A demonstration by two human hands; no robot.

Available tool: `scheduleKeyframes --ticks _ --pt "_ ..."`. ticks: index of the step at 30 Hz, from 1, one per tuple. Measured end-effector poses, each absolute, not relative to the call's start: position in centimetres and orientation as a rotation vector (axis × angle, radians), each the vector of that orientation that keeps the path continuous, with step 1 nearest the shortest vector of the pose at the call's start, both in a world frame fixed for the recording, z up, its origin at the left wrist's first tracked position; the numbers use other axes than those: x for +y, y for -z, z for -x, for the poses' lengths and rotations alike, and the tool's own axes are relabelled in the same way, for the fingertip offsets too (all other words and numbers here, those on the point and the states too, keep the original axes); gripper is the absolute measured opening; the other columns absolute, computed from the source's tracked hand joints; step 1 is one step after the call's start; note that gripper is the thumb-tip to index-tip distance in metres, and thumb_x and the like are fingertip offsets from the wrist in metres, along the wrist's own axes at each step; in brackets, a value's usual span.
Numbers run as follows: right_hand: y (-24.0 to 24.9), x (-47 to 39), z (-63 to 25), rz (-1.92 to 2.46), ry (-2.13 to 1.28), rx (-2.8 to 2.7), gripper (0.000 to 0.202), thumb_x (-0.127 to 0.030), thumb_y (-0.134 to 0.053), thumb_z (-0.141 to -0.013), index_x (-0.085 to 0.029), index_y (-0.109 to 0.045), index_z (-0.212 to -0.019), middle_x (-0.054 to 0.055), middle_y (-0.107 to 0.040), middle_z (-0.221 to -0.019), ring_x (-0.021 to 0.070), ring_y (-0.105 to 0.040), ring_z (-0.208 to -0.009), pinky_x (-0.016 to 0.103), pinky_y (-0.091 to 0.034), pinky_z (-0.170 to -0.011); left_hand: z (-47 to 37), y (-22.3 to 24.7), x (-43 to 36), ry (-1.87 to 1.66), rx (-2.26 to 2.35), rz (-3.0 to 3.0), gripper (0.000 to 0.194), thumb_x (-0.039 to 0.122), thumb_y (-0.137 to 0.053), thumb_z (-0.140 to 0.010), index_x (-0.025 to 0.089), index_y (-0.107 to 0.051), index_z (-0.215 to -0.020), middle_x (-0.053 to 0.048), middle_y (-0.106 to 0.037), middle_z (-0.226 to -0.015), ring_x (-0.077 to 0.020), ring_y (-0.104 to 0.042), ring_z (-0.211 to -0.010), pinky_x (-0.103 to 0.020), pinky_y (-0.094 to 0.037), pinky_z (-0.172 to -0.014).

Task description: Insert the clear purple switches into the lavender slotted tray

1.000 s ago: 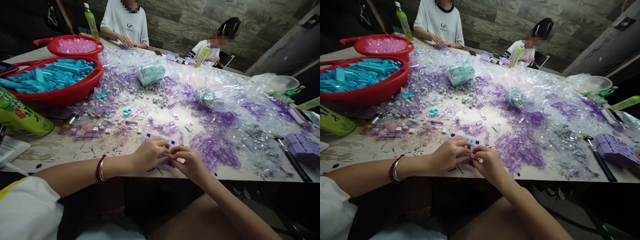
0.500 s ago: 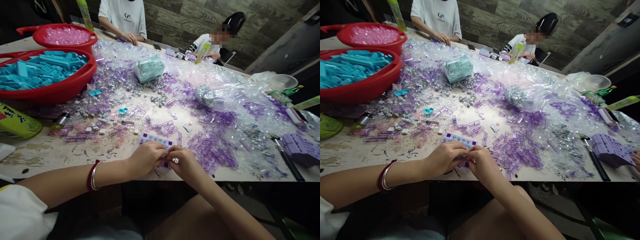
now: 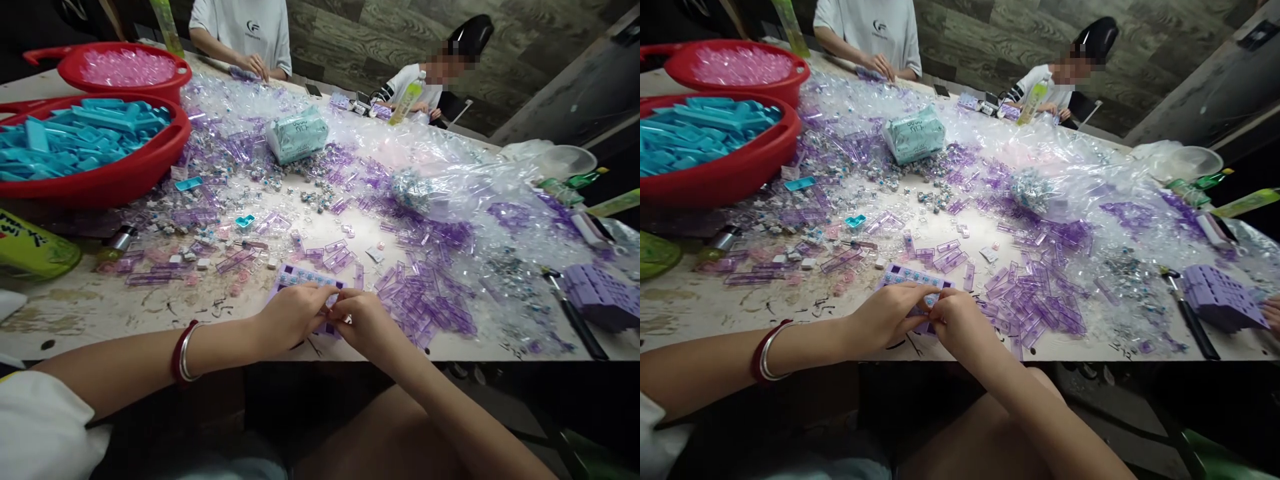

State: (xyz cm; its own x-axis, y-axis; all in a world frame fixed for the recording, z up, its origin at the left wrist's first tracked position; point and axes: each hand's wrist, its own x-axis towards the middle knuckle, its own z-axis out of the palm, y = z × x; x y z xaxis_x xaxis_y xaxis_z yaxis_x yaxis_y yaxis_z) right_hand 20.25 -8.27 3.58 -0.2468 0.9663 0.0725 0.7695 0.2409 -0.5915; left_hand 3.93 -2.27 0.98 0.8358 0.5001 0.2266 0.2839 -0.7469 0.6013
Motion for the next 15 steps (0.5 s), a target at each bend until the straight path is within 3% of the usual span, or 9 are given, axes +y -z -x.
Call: scheduleKeyframes --ticks 11,15 --pt "-3.0 -8.4 -20.3 1.567 -0.582 -2.074 0.022 0.002 -0.067 -0.068 -0.019 -0.071 -0.062 0.001 -0.061 -0.062 0.011 -0.058 -0.056 0.021 -0.047 -0.053 -3.7 -0.6 -1.7 -0.485 0.563 -2.429 0.019 0.021 -0.061 -0.083 0.017 -0.055 -0.1 -0.005 -0.065 -0.09 -0.0221 -0.059 -0.088 -0.031 -0.047 -0.074" --pt "-3.1 -9.2 -20.8 1.46 -0.519 -2.1 0.016 -0.004 -0.066 -0.074 -0.019 -0.073 -0.072 0.003 -0.065 -0.073 0.0123 -0.062 -0.064 0.022 -0.051 -0.059 -3.4 0.1 -1.9 -0.611 0.504 -2.452 0.01 0.02 -0.058 -0.086 0.016 -0.057 -0.095 -0.005 -0.065 -0.088 -0.0203 -0.059 -0.09 -0.03 -0.047 -0.077"
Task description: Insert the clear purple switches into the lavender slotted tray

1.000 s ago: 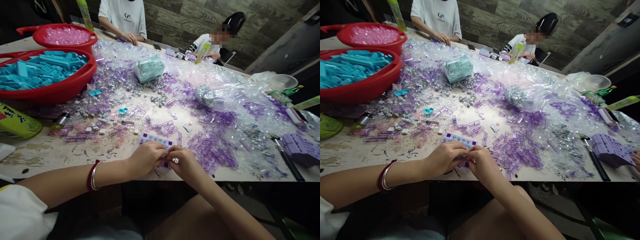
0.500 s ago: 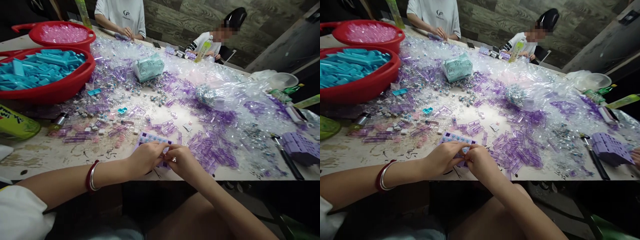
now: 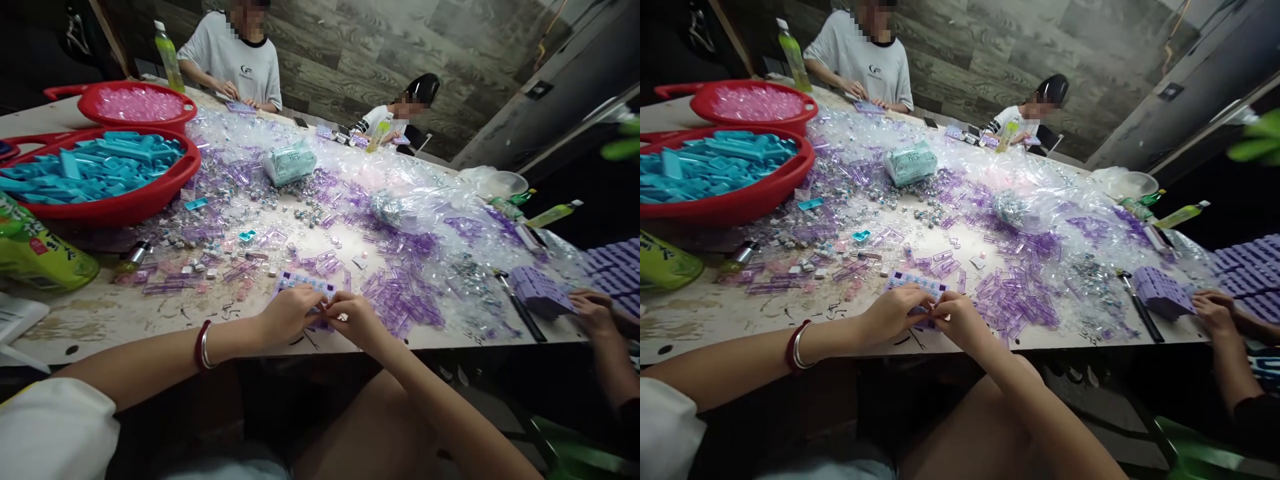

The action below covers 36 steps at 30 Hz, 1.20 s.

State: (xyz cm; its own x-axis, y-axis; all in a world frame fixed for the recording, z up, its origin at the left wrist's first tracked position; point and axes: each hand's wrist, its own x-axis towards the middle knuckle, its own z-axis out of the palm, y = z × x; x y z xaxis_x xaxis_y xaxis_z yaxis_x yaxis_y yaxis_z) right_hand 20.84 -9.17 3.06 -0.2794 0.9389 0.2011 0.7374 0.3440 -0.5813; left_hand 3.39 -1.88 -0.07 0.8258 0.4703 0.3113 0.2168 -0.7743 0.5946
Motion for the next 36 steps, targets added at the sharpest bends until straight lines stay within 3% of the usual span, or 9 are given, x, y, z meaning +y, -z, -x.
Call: scheduleKeyframes --ticks 3,5,8,14,18,23,30,36 --pt "-3.3 -8.2 -23.8 1.45 -0.467 -2.042 0.011 -0.019 -0.062 -0.083 -0.021 -0.073 -0.081 0.006 -0.069 -0.088 0.0127 -0.064 -0.069 0.023 -0.052 -0.057 -3.2 0.6 -1.9 -0.707 0.468 -2.49 0.009 0.017 -0.057 -0.085 0.016 -0.059 -0.094 -0.005 -0.065 -0.087 -0.02 -0.059 -0.09 -0.031 -0.049 -0.078" --pt "-3.4 -6.2 -27.0 1.675 -0.276 -1.862 0.017 -0.025 -0.057 -0.086 -0.018 -0.072 -0.084 0.007 -0.07 -0.089 0.0132 -0.064 -0.069 0.023 -0.052 -0.055 -3.1 0.9 -1.8 -0.76 0.411 -2.519 0.01 0.015 -0.055 -0.085 0.016 -0.059 -0.095 -0.005 -0.065 -0.086 -0.0197 -0.059 -0.089 -0.031 -0.049 -0.078" --pt "-3.3 -1.6 -31.8 2.133 0.044 -1.695 0.019 -0.026 -0.06 -0.082 -0.014 -0.072 -0.093 0.009 -0.071 -0.091 0.0165 -0.066 -0.078 0.028 -0.053 -0.072 -3.0 1.1 -1.7 -0.822 0.319 -2.553 0.015 0.011 -0.051 -0.085 0.015 -0.059 -0.097 -0.005 -0.065 -0.087 -0.0196 -0.058 -0.091 -0.031 -0.05 -0.079" --pt "-1.4 6.7 -35.0 2.345 0.177 -1.65 0.027 -0.02 -0.059 -0.078 -0.01 -0.07 -0.101 0.017 -0.068 -0.106 0.0267 -0.063 -0.099 0.033 -0.047 -0.085 -2.9 1.1 -1.8 -0.87 0.204 -2.672 0.01 0.014 -0.053 -0.084 0.014 -0.059 -0.092 -0.006 -0.064 -0.084 -0.0188 -0.058 -0.087 -0.027 -0.049 -0.076" --pt "0.3 9.4 -34.7 2.467 0.169 -1.659 0.024 -0.017 -0.053 -0.076 -0.011 -0.073 -0.087 0.019 -0.069 -0.096 0.0305 -0.066 -0.088 0.035 -0.048 -0.073 -3.0 1.2 -1.4 -0.851 0.173 -2.797 0.01 0.02 -0.052 -0.086 0.013 -0.059 -0.089 -0.006 -0.064 -0.083 -0.0191 -0.057 -0.085 -0.027 -0.048 -0.076" --pt "1.3 10.2 -35.1 2.506 0.195 -1.712 0.033 -0.012 -0.048 -0.074 -0.014 -0.072 -0.096 0.016 -0.069 -0.099 0.0263 -0.066 -0.087 0.03 -0.047 -0.068 -3.0 1.0 -1.4 -0.825 0.165 -2.912 0.012 0.023 -0.052 -0.085 0.014 -0.057 -0.08 -0.005 -0.063 -0.08 -0.0173 -0.055 -0.078 -0.027 -0.047 -0.077" --pt "1.7 9.6 -36.0 2.483 0.223 -1.762 0.033 -0.024 -0.047 -0.078 -0.019 -0.072 -0.099 0.014 -0.067 -0.102 0.0232 -0.066 -0.075 0.029 -0.044 -0.057 -3.1 1.2 -1.5 -0.85 0.167 -2.932 0.013 0.023 -0.051 -0.086 0.015 -0.055 -0.076 -0.004 -0.063 -0.08 -0.0161 -0.055 -0.076 -0.026 -0.045 -0.077" --pt "2.0 9.6 -36.8 2.349 0.263 -1.812 0.025 -0.023 -0.049 -0.076 -0.019 -0.073 -0.079 0.01 -0.07 -0.082 0.0207 -0.064 -0.065 0.027 -0.041 -0.053 -3.4 1.9 -1.2 -0.857 0.118 -2.959 0.014 0.025 -0.049 -0.087 0.015 -0.056 -0.081 -0.005 -0.062 -0.081 -0.0179 -0.054 -0.077 -0.028 -0.045 -0.079"
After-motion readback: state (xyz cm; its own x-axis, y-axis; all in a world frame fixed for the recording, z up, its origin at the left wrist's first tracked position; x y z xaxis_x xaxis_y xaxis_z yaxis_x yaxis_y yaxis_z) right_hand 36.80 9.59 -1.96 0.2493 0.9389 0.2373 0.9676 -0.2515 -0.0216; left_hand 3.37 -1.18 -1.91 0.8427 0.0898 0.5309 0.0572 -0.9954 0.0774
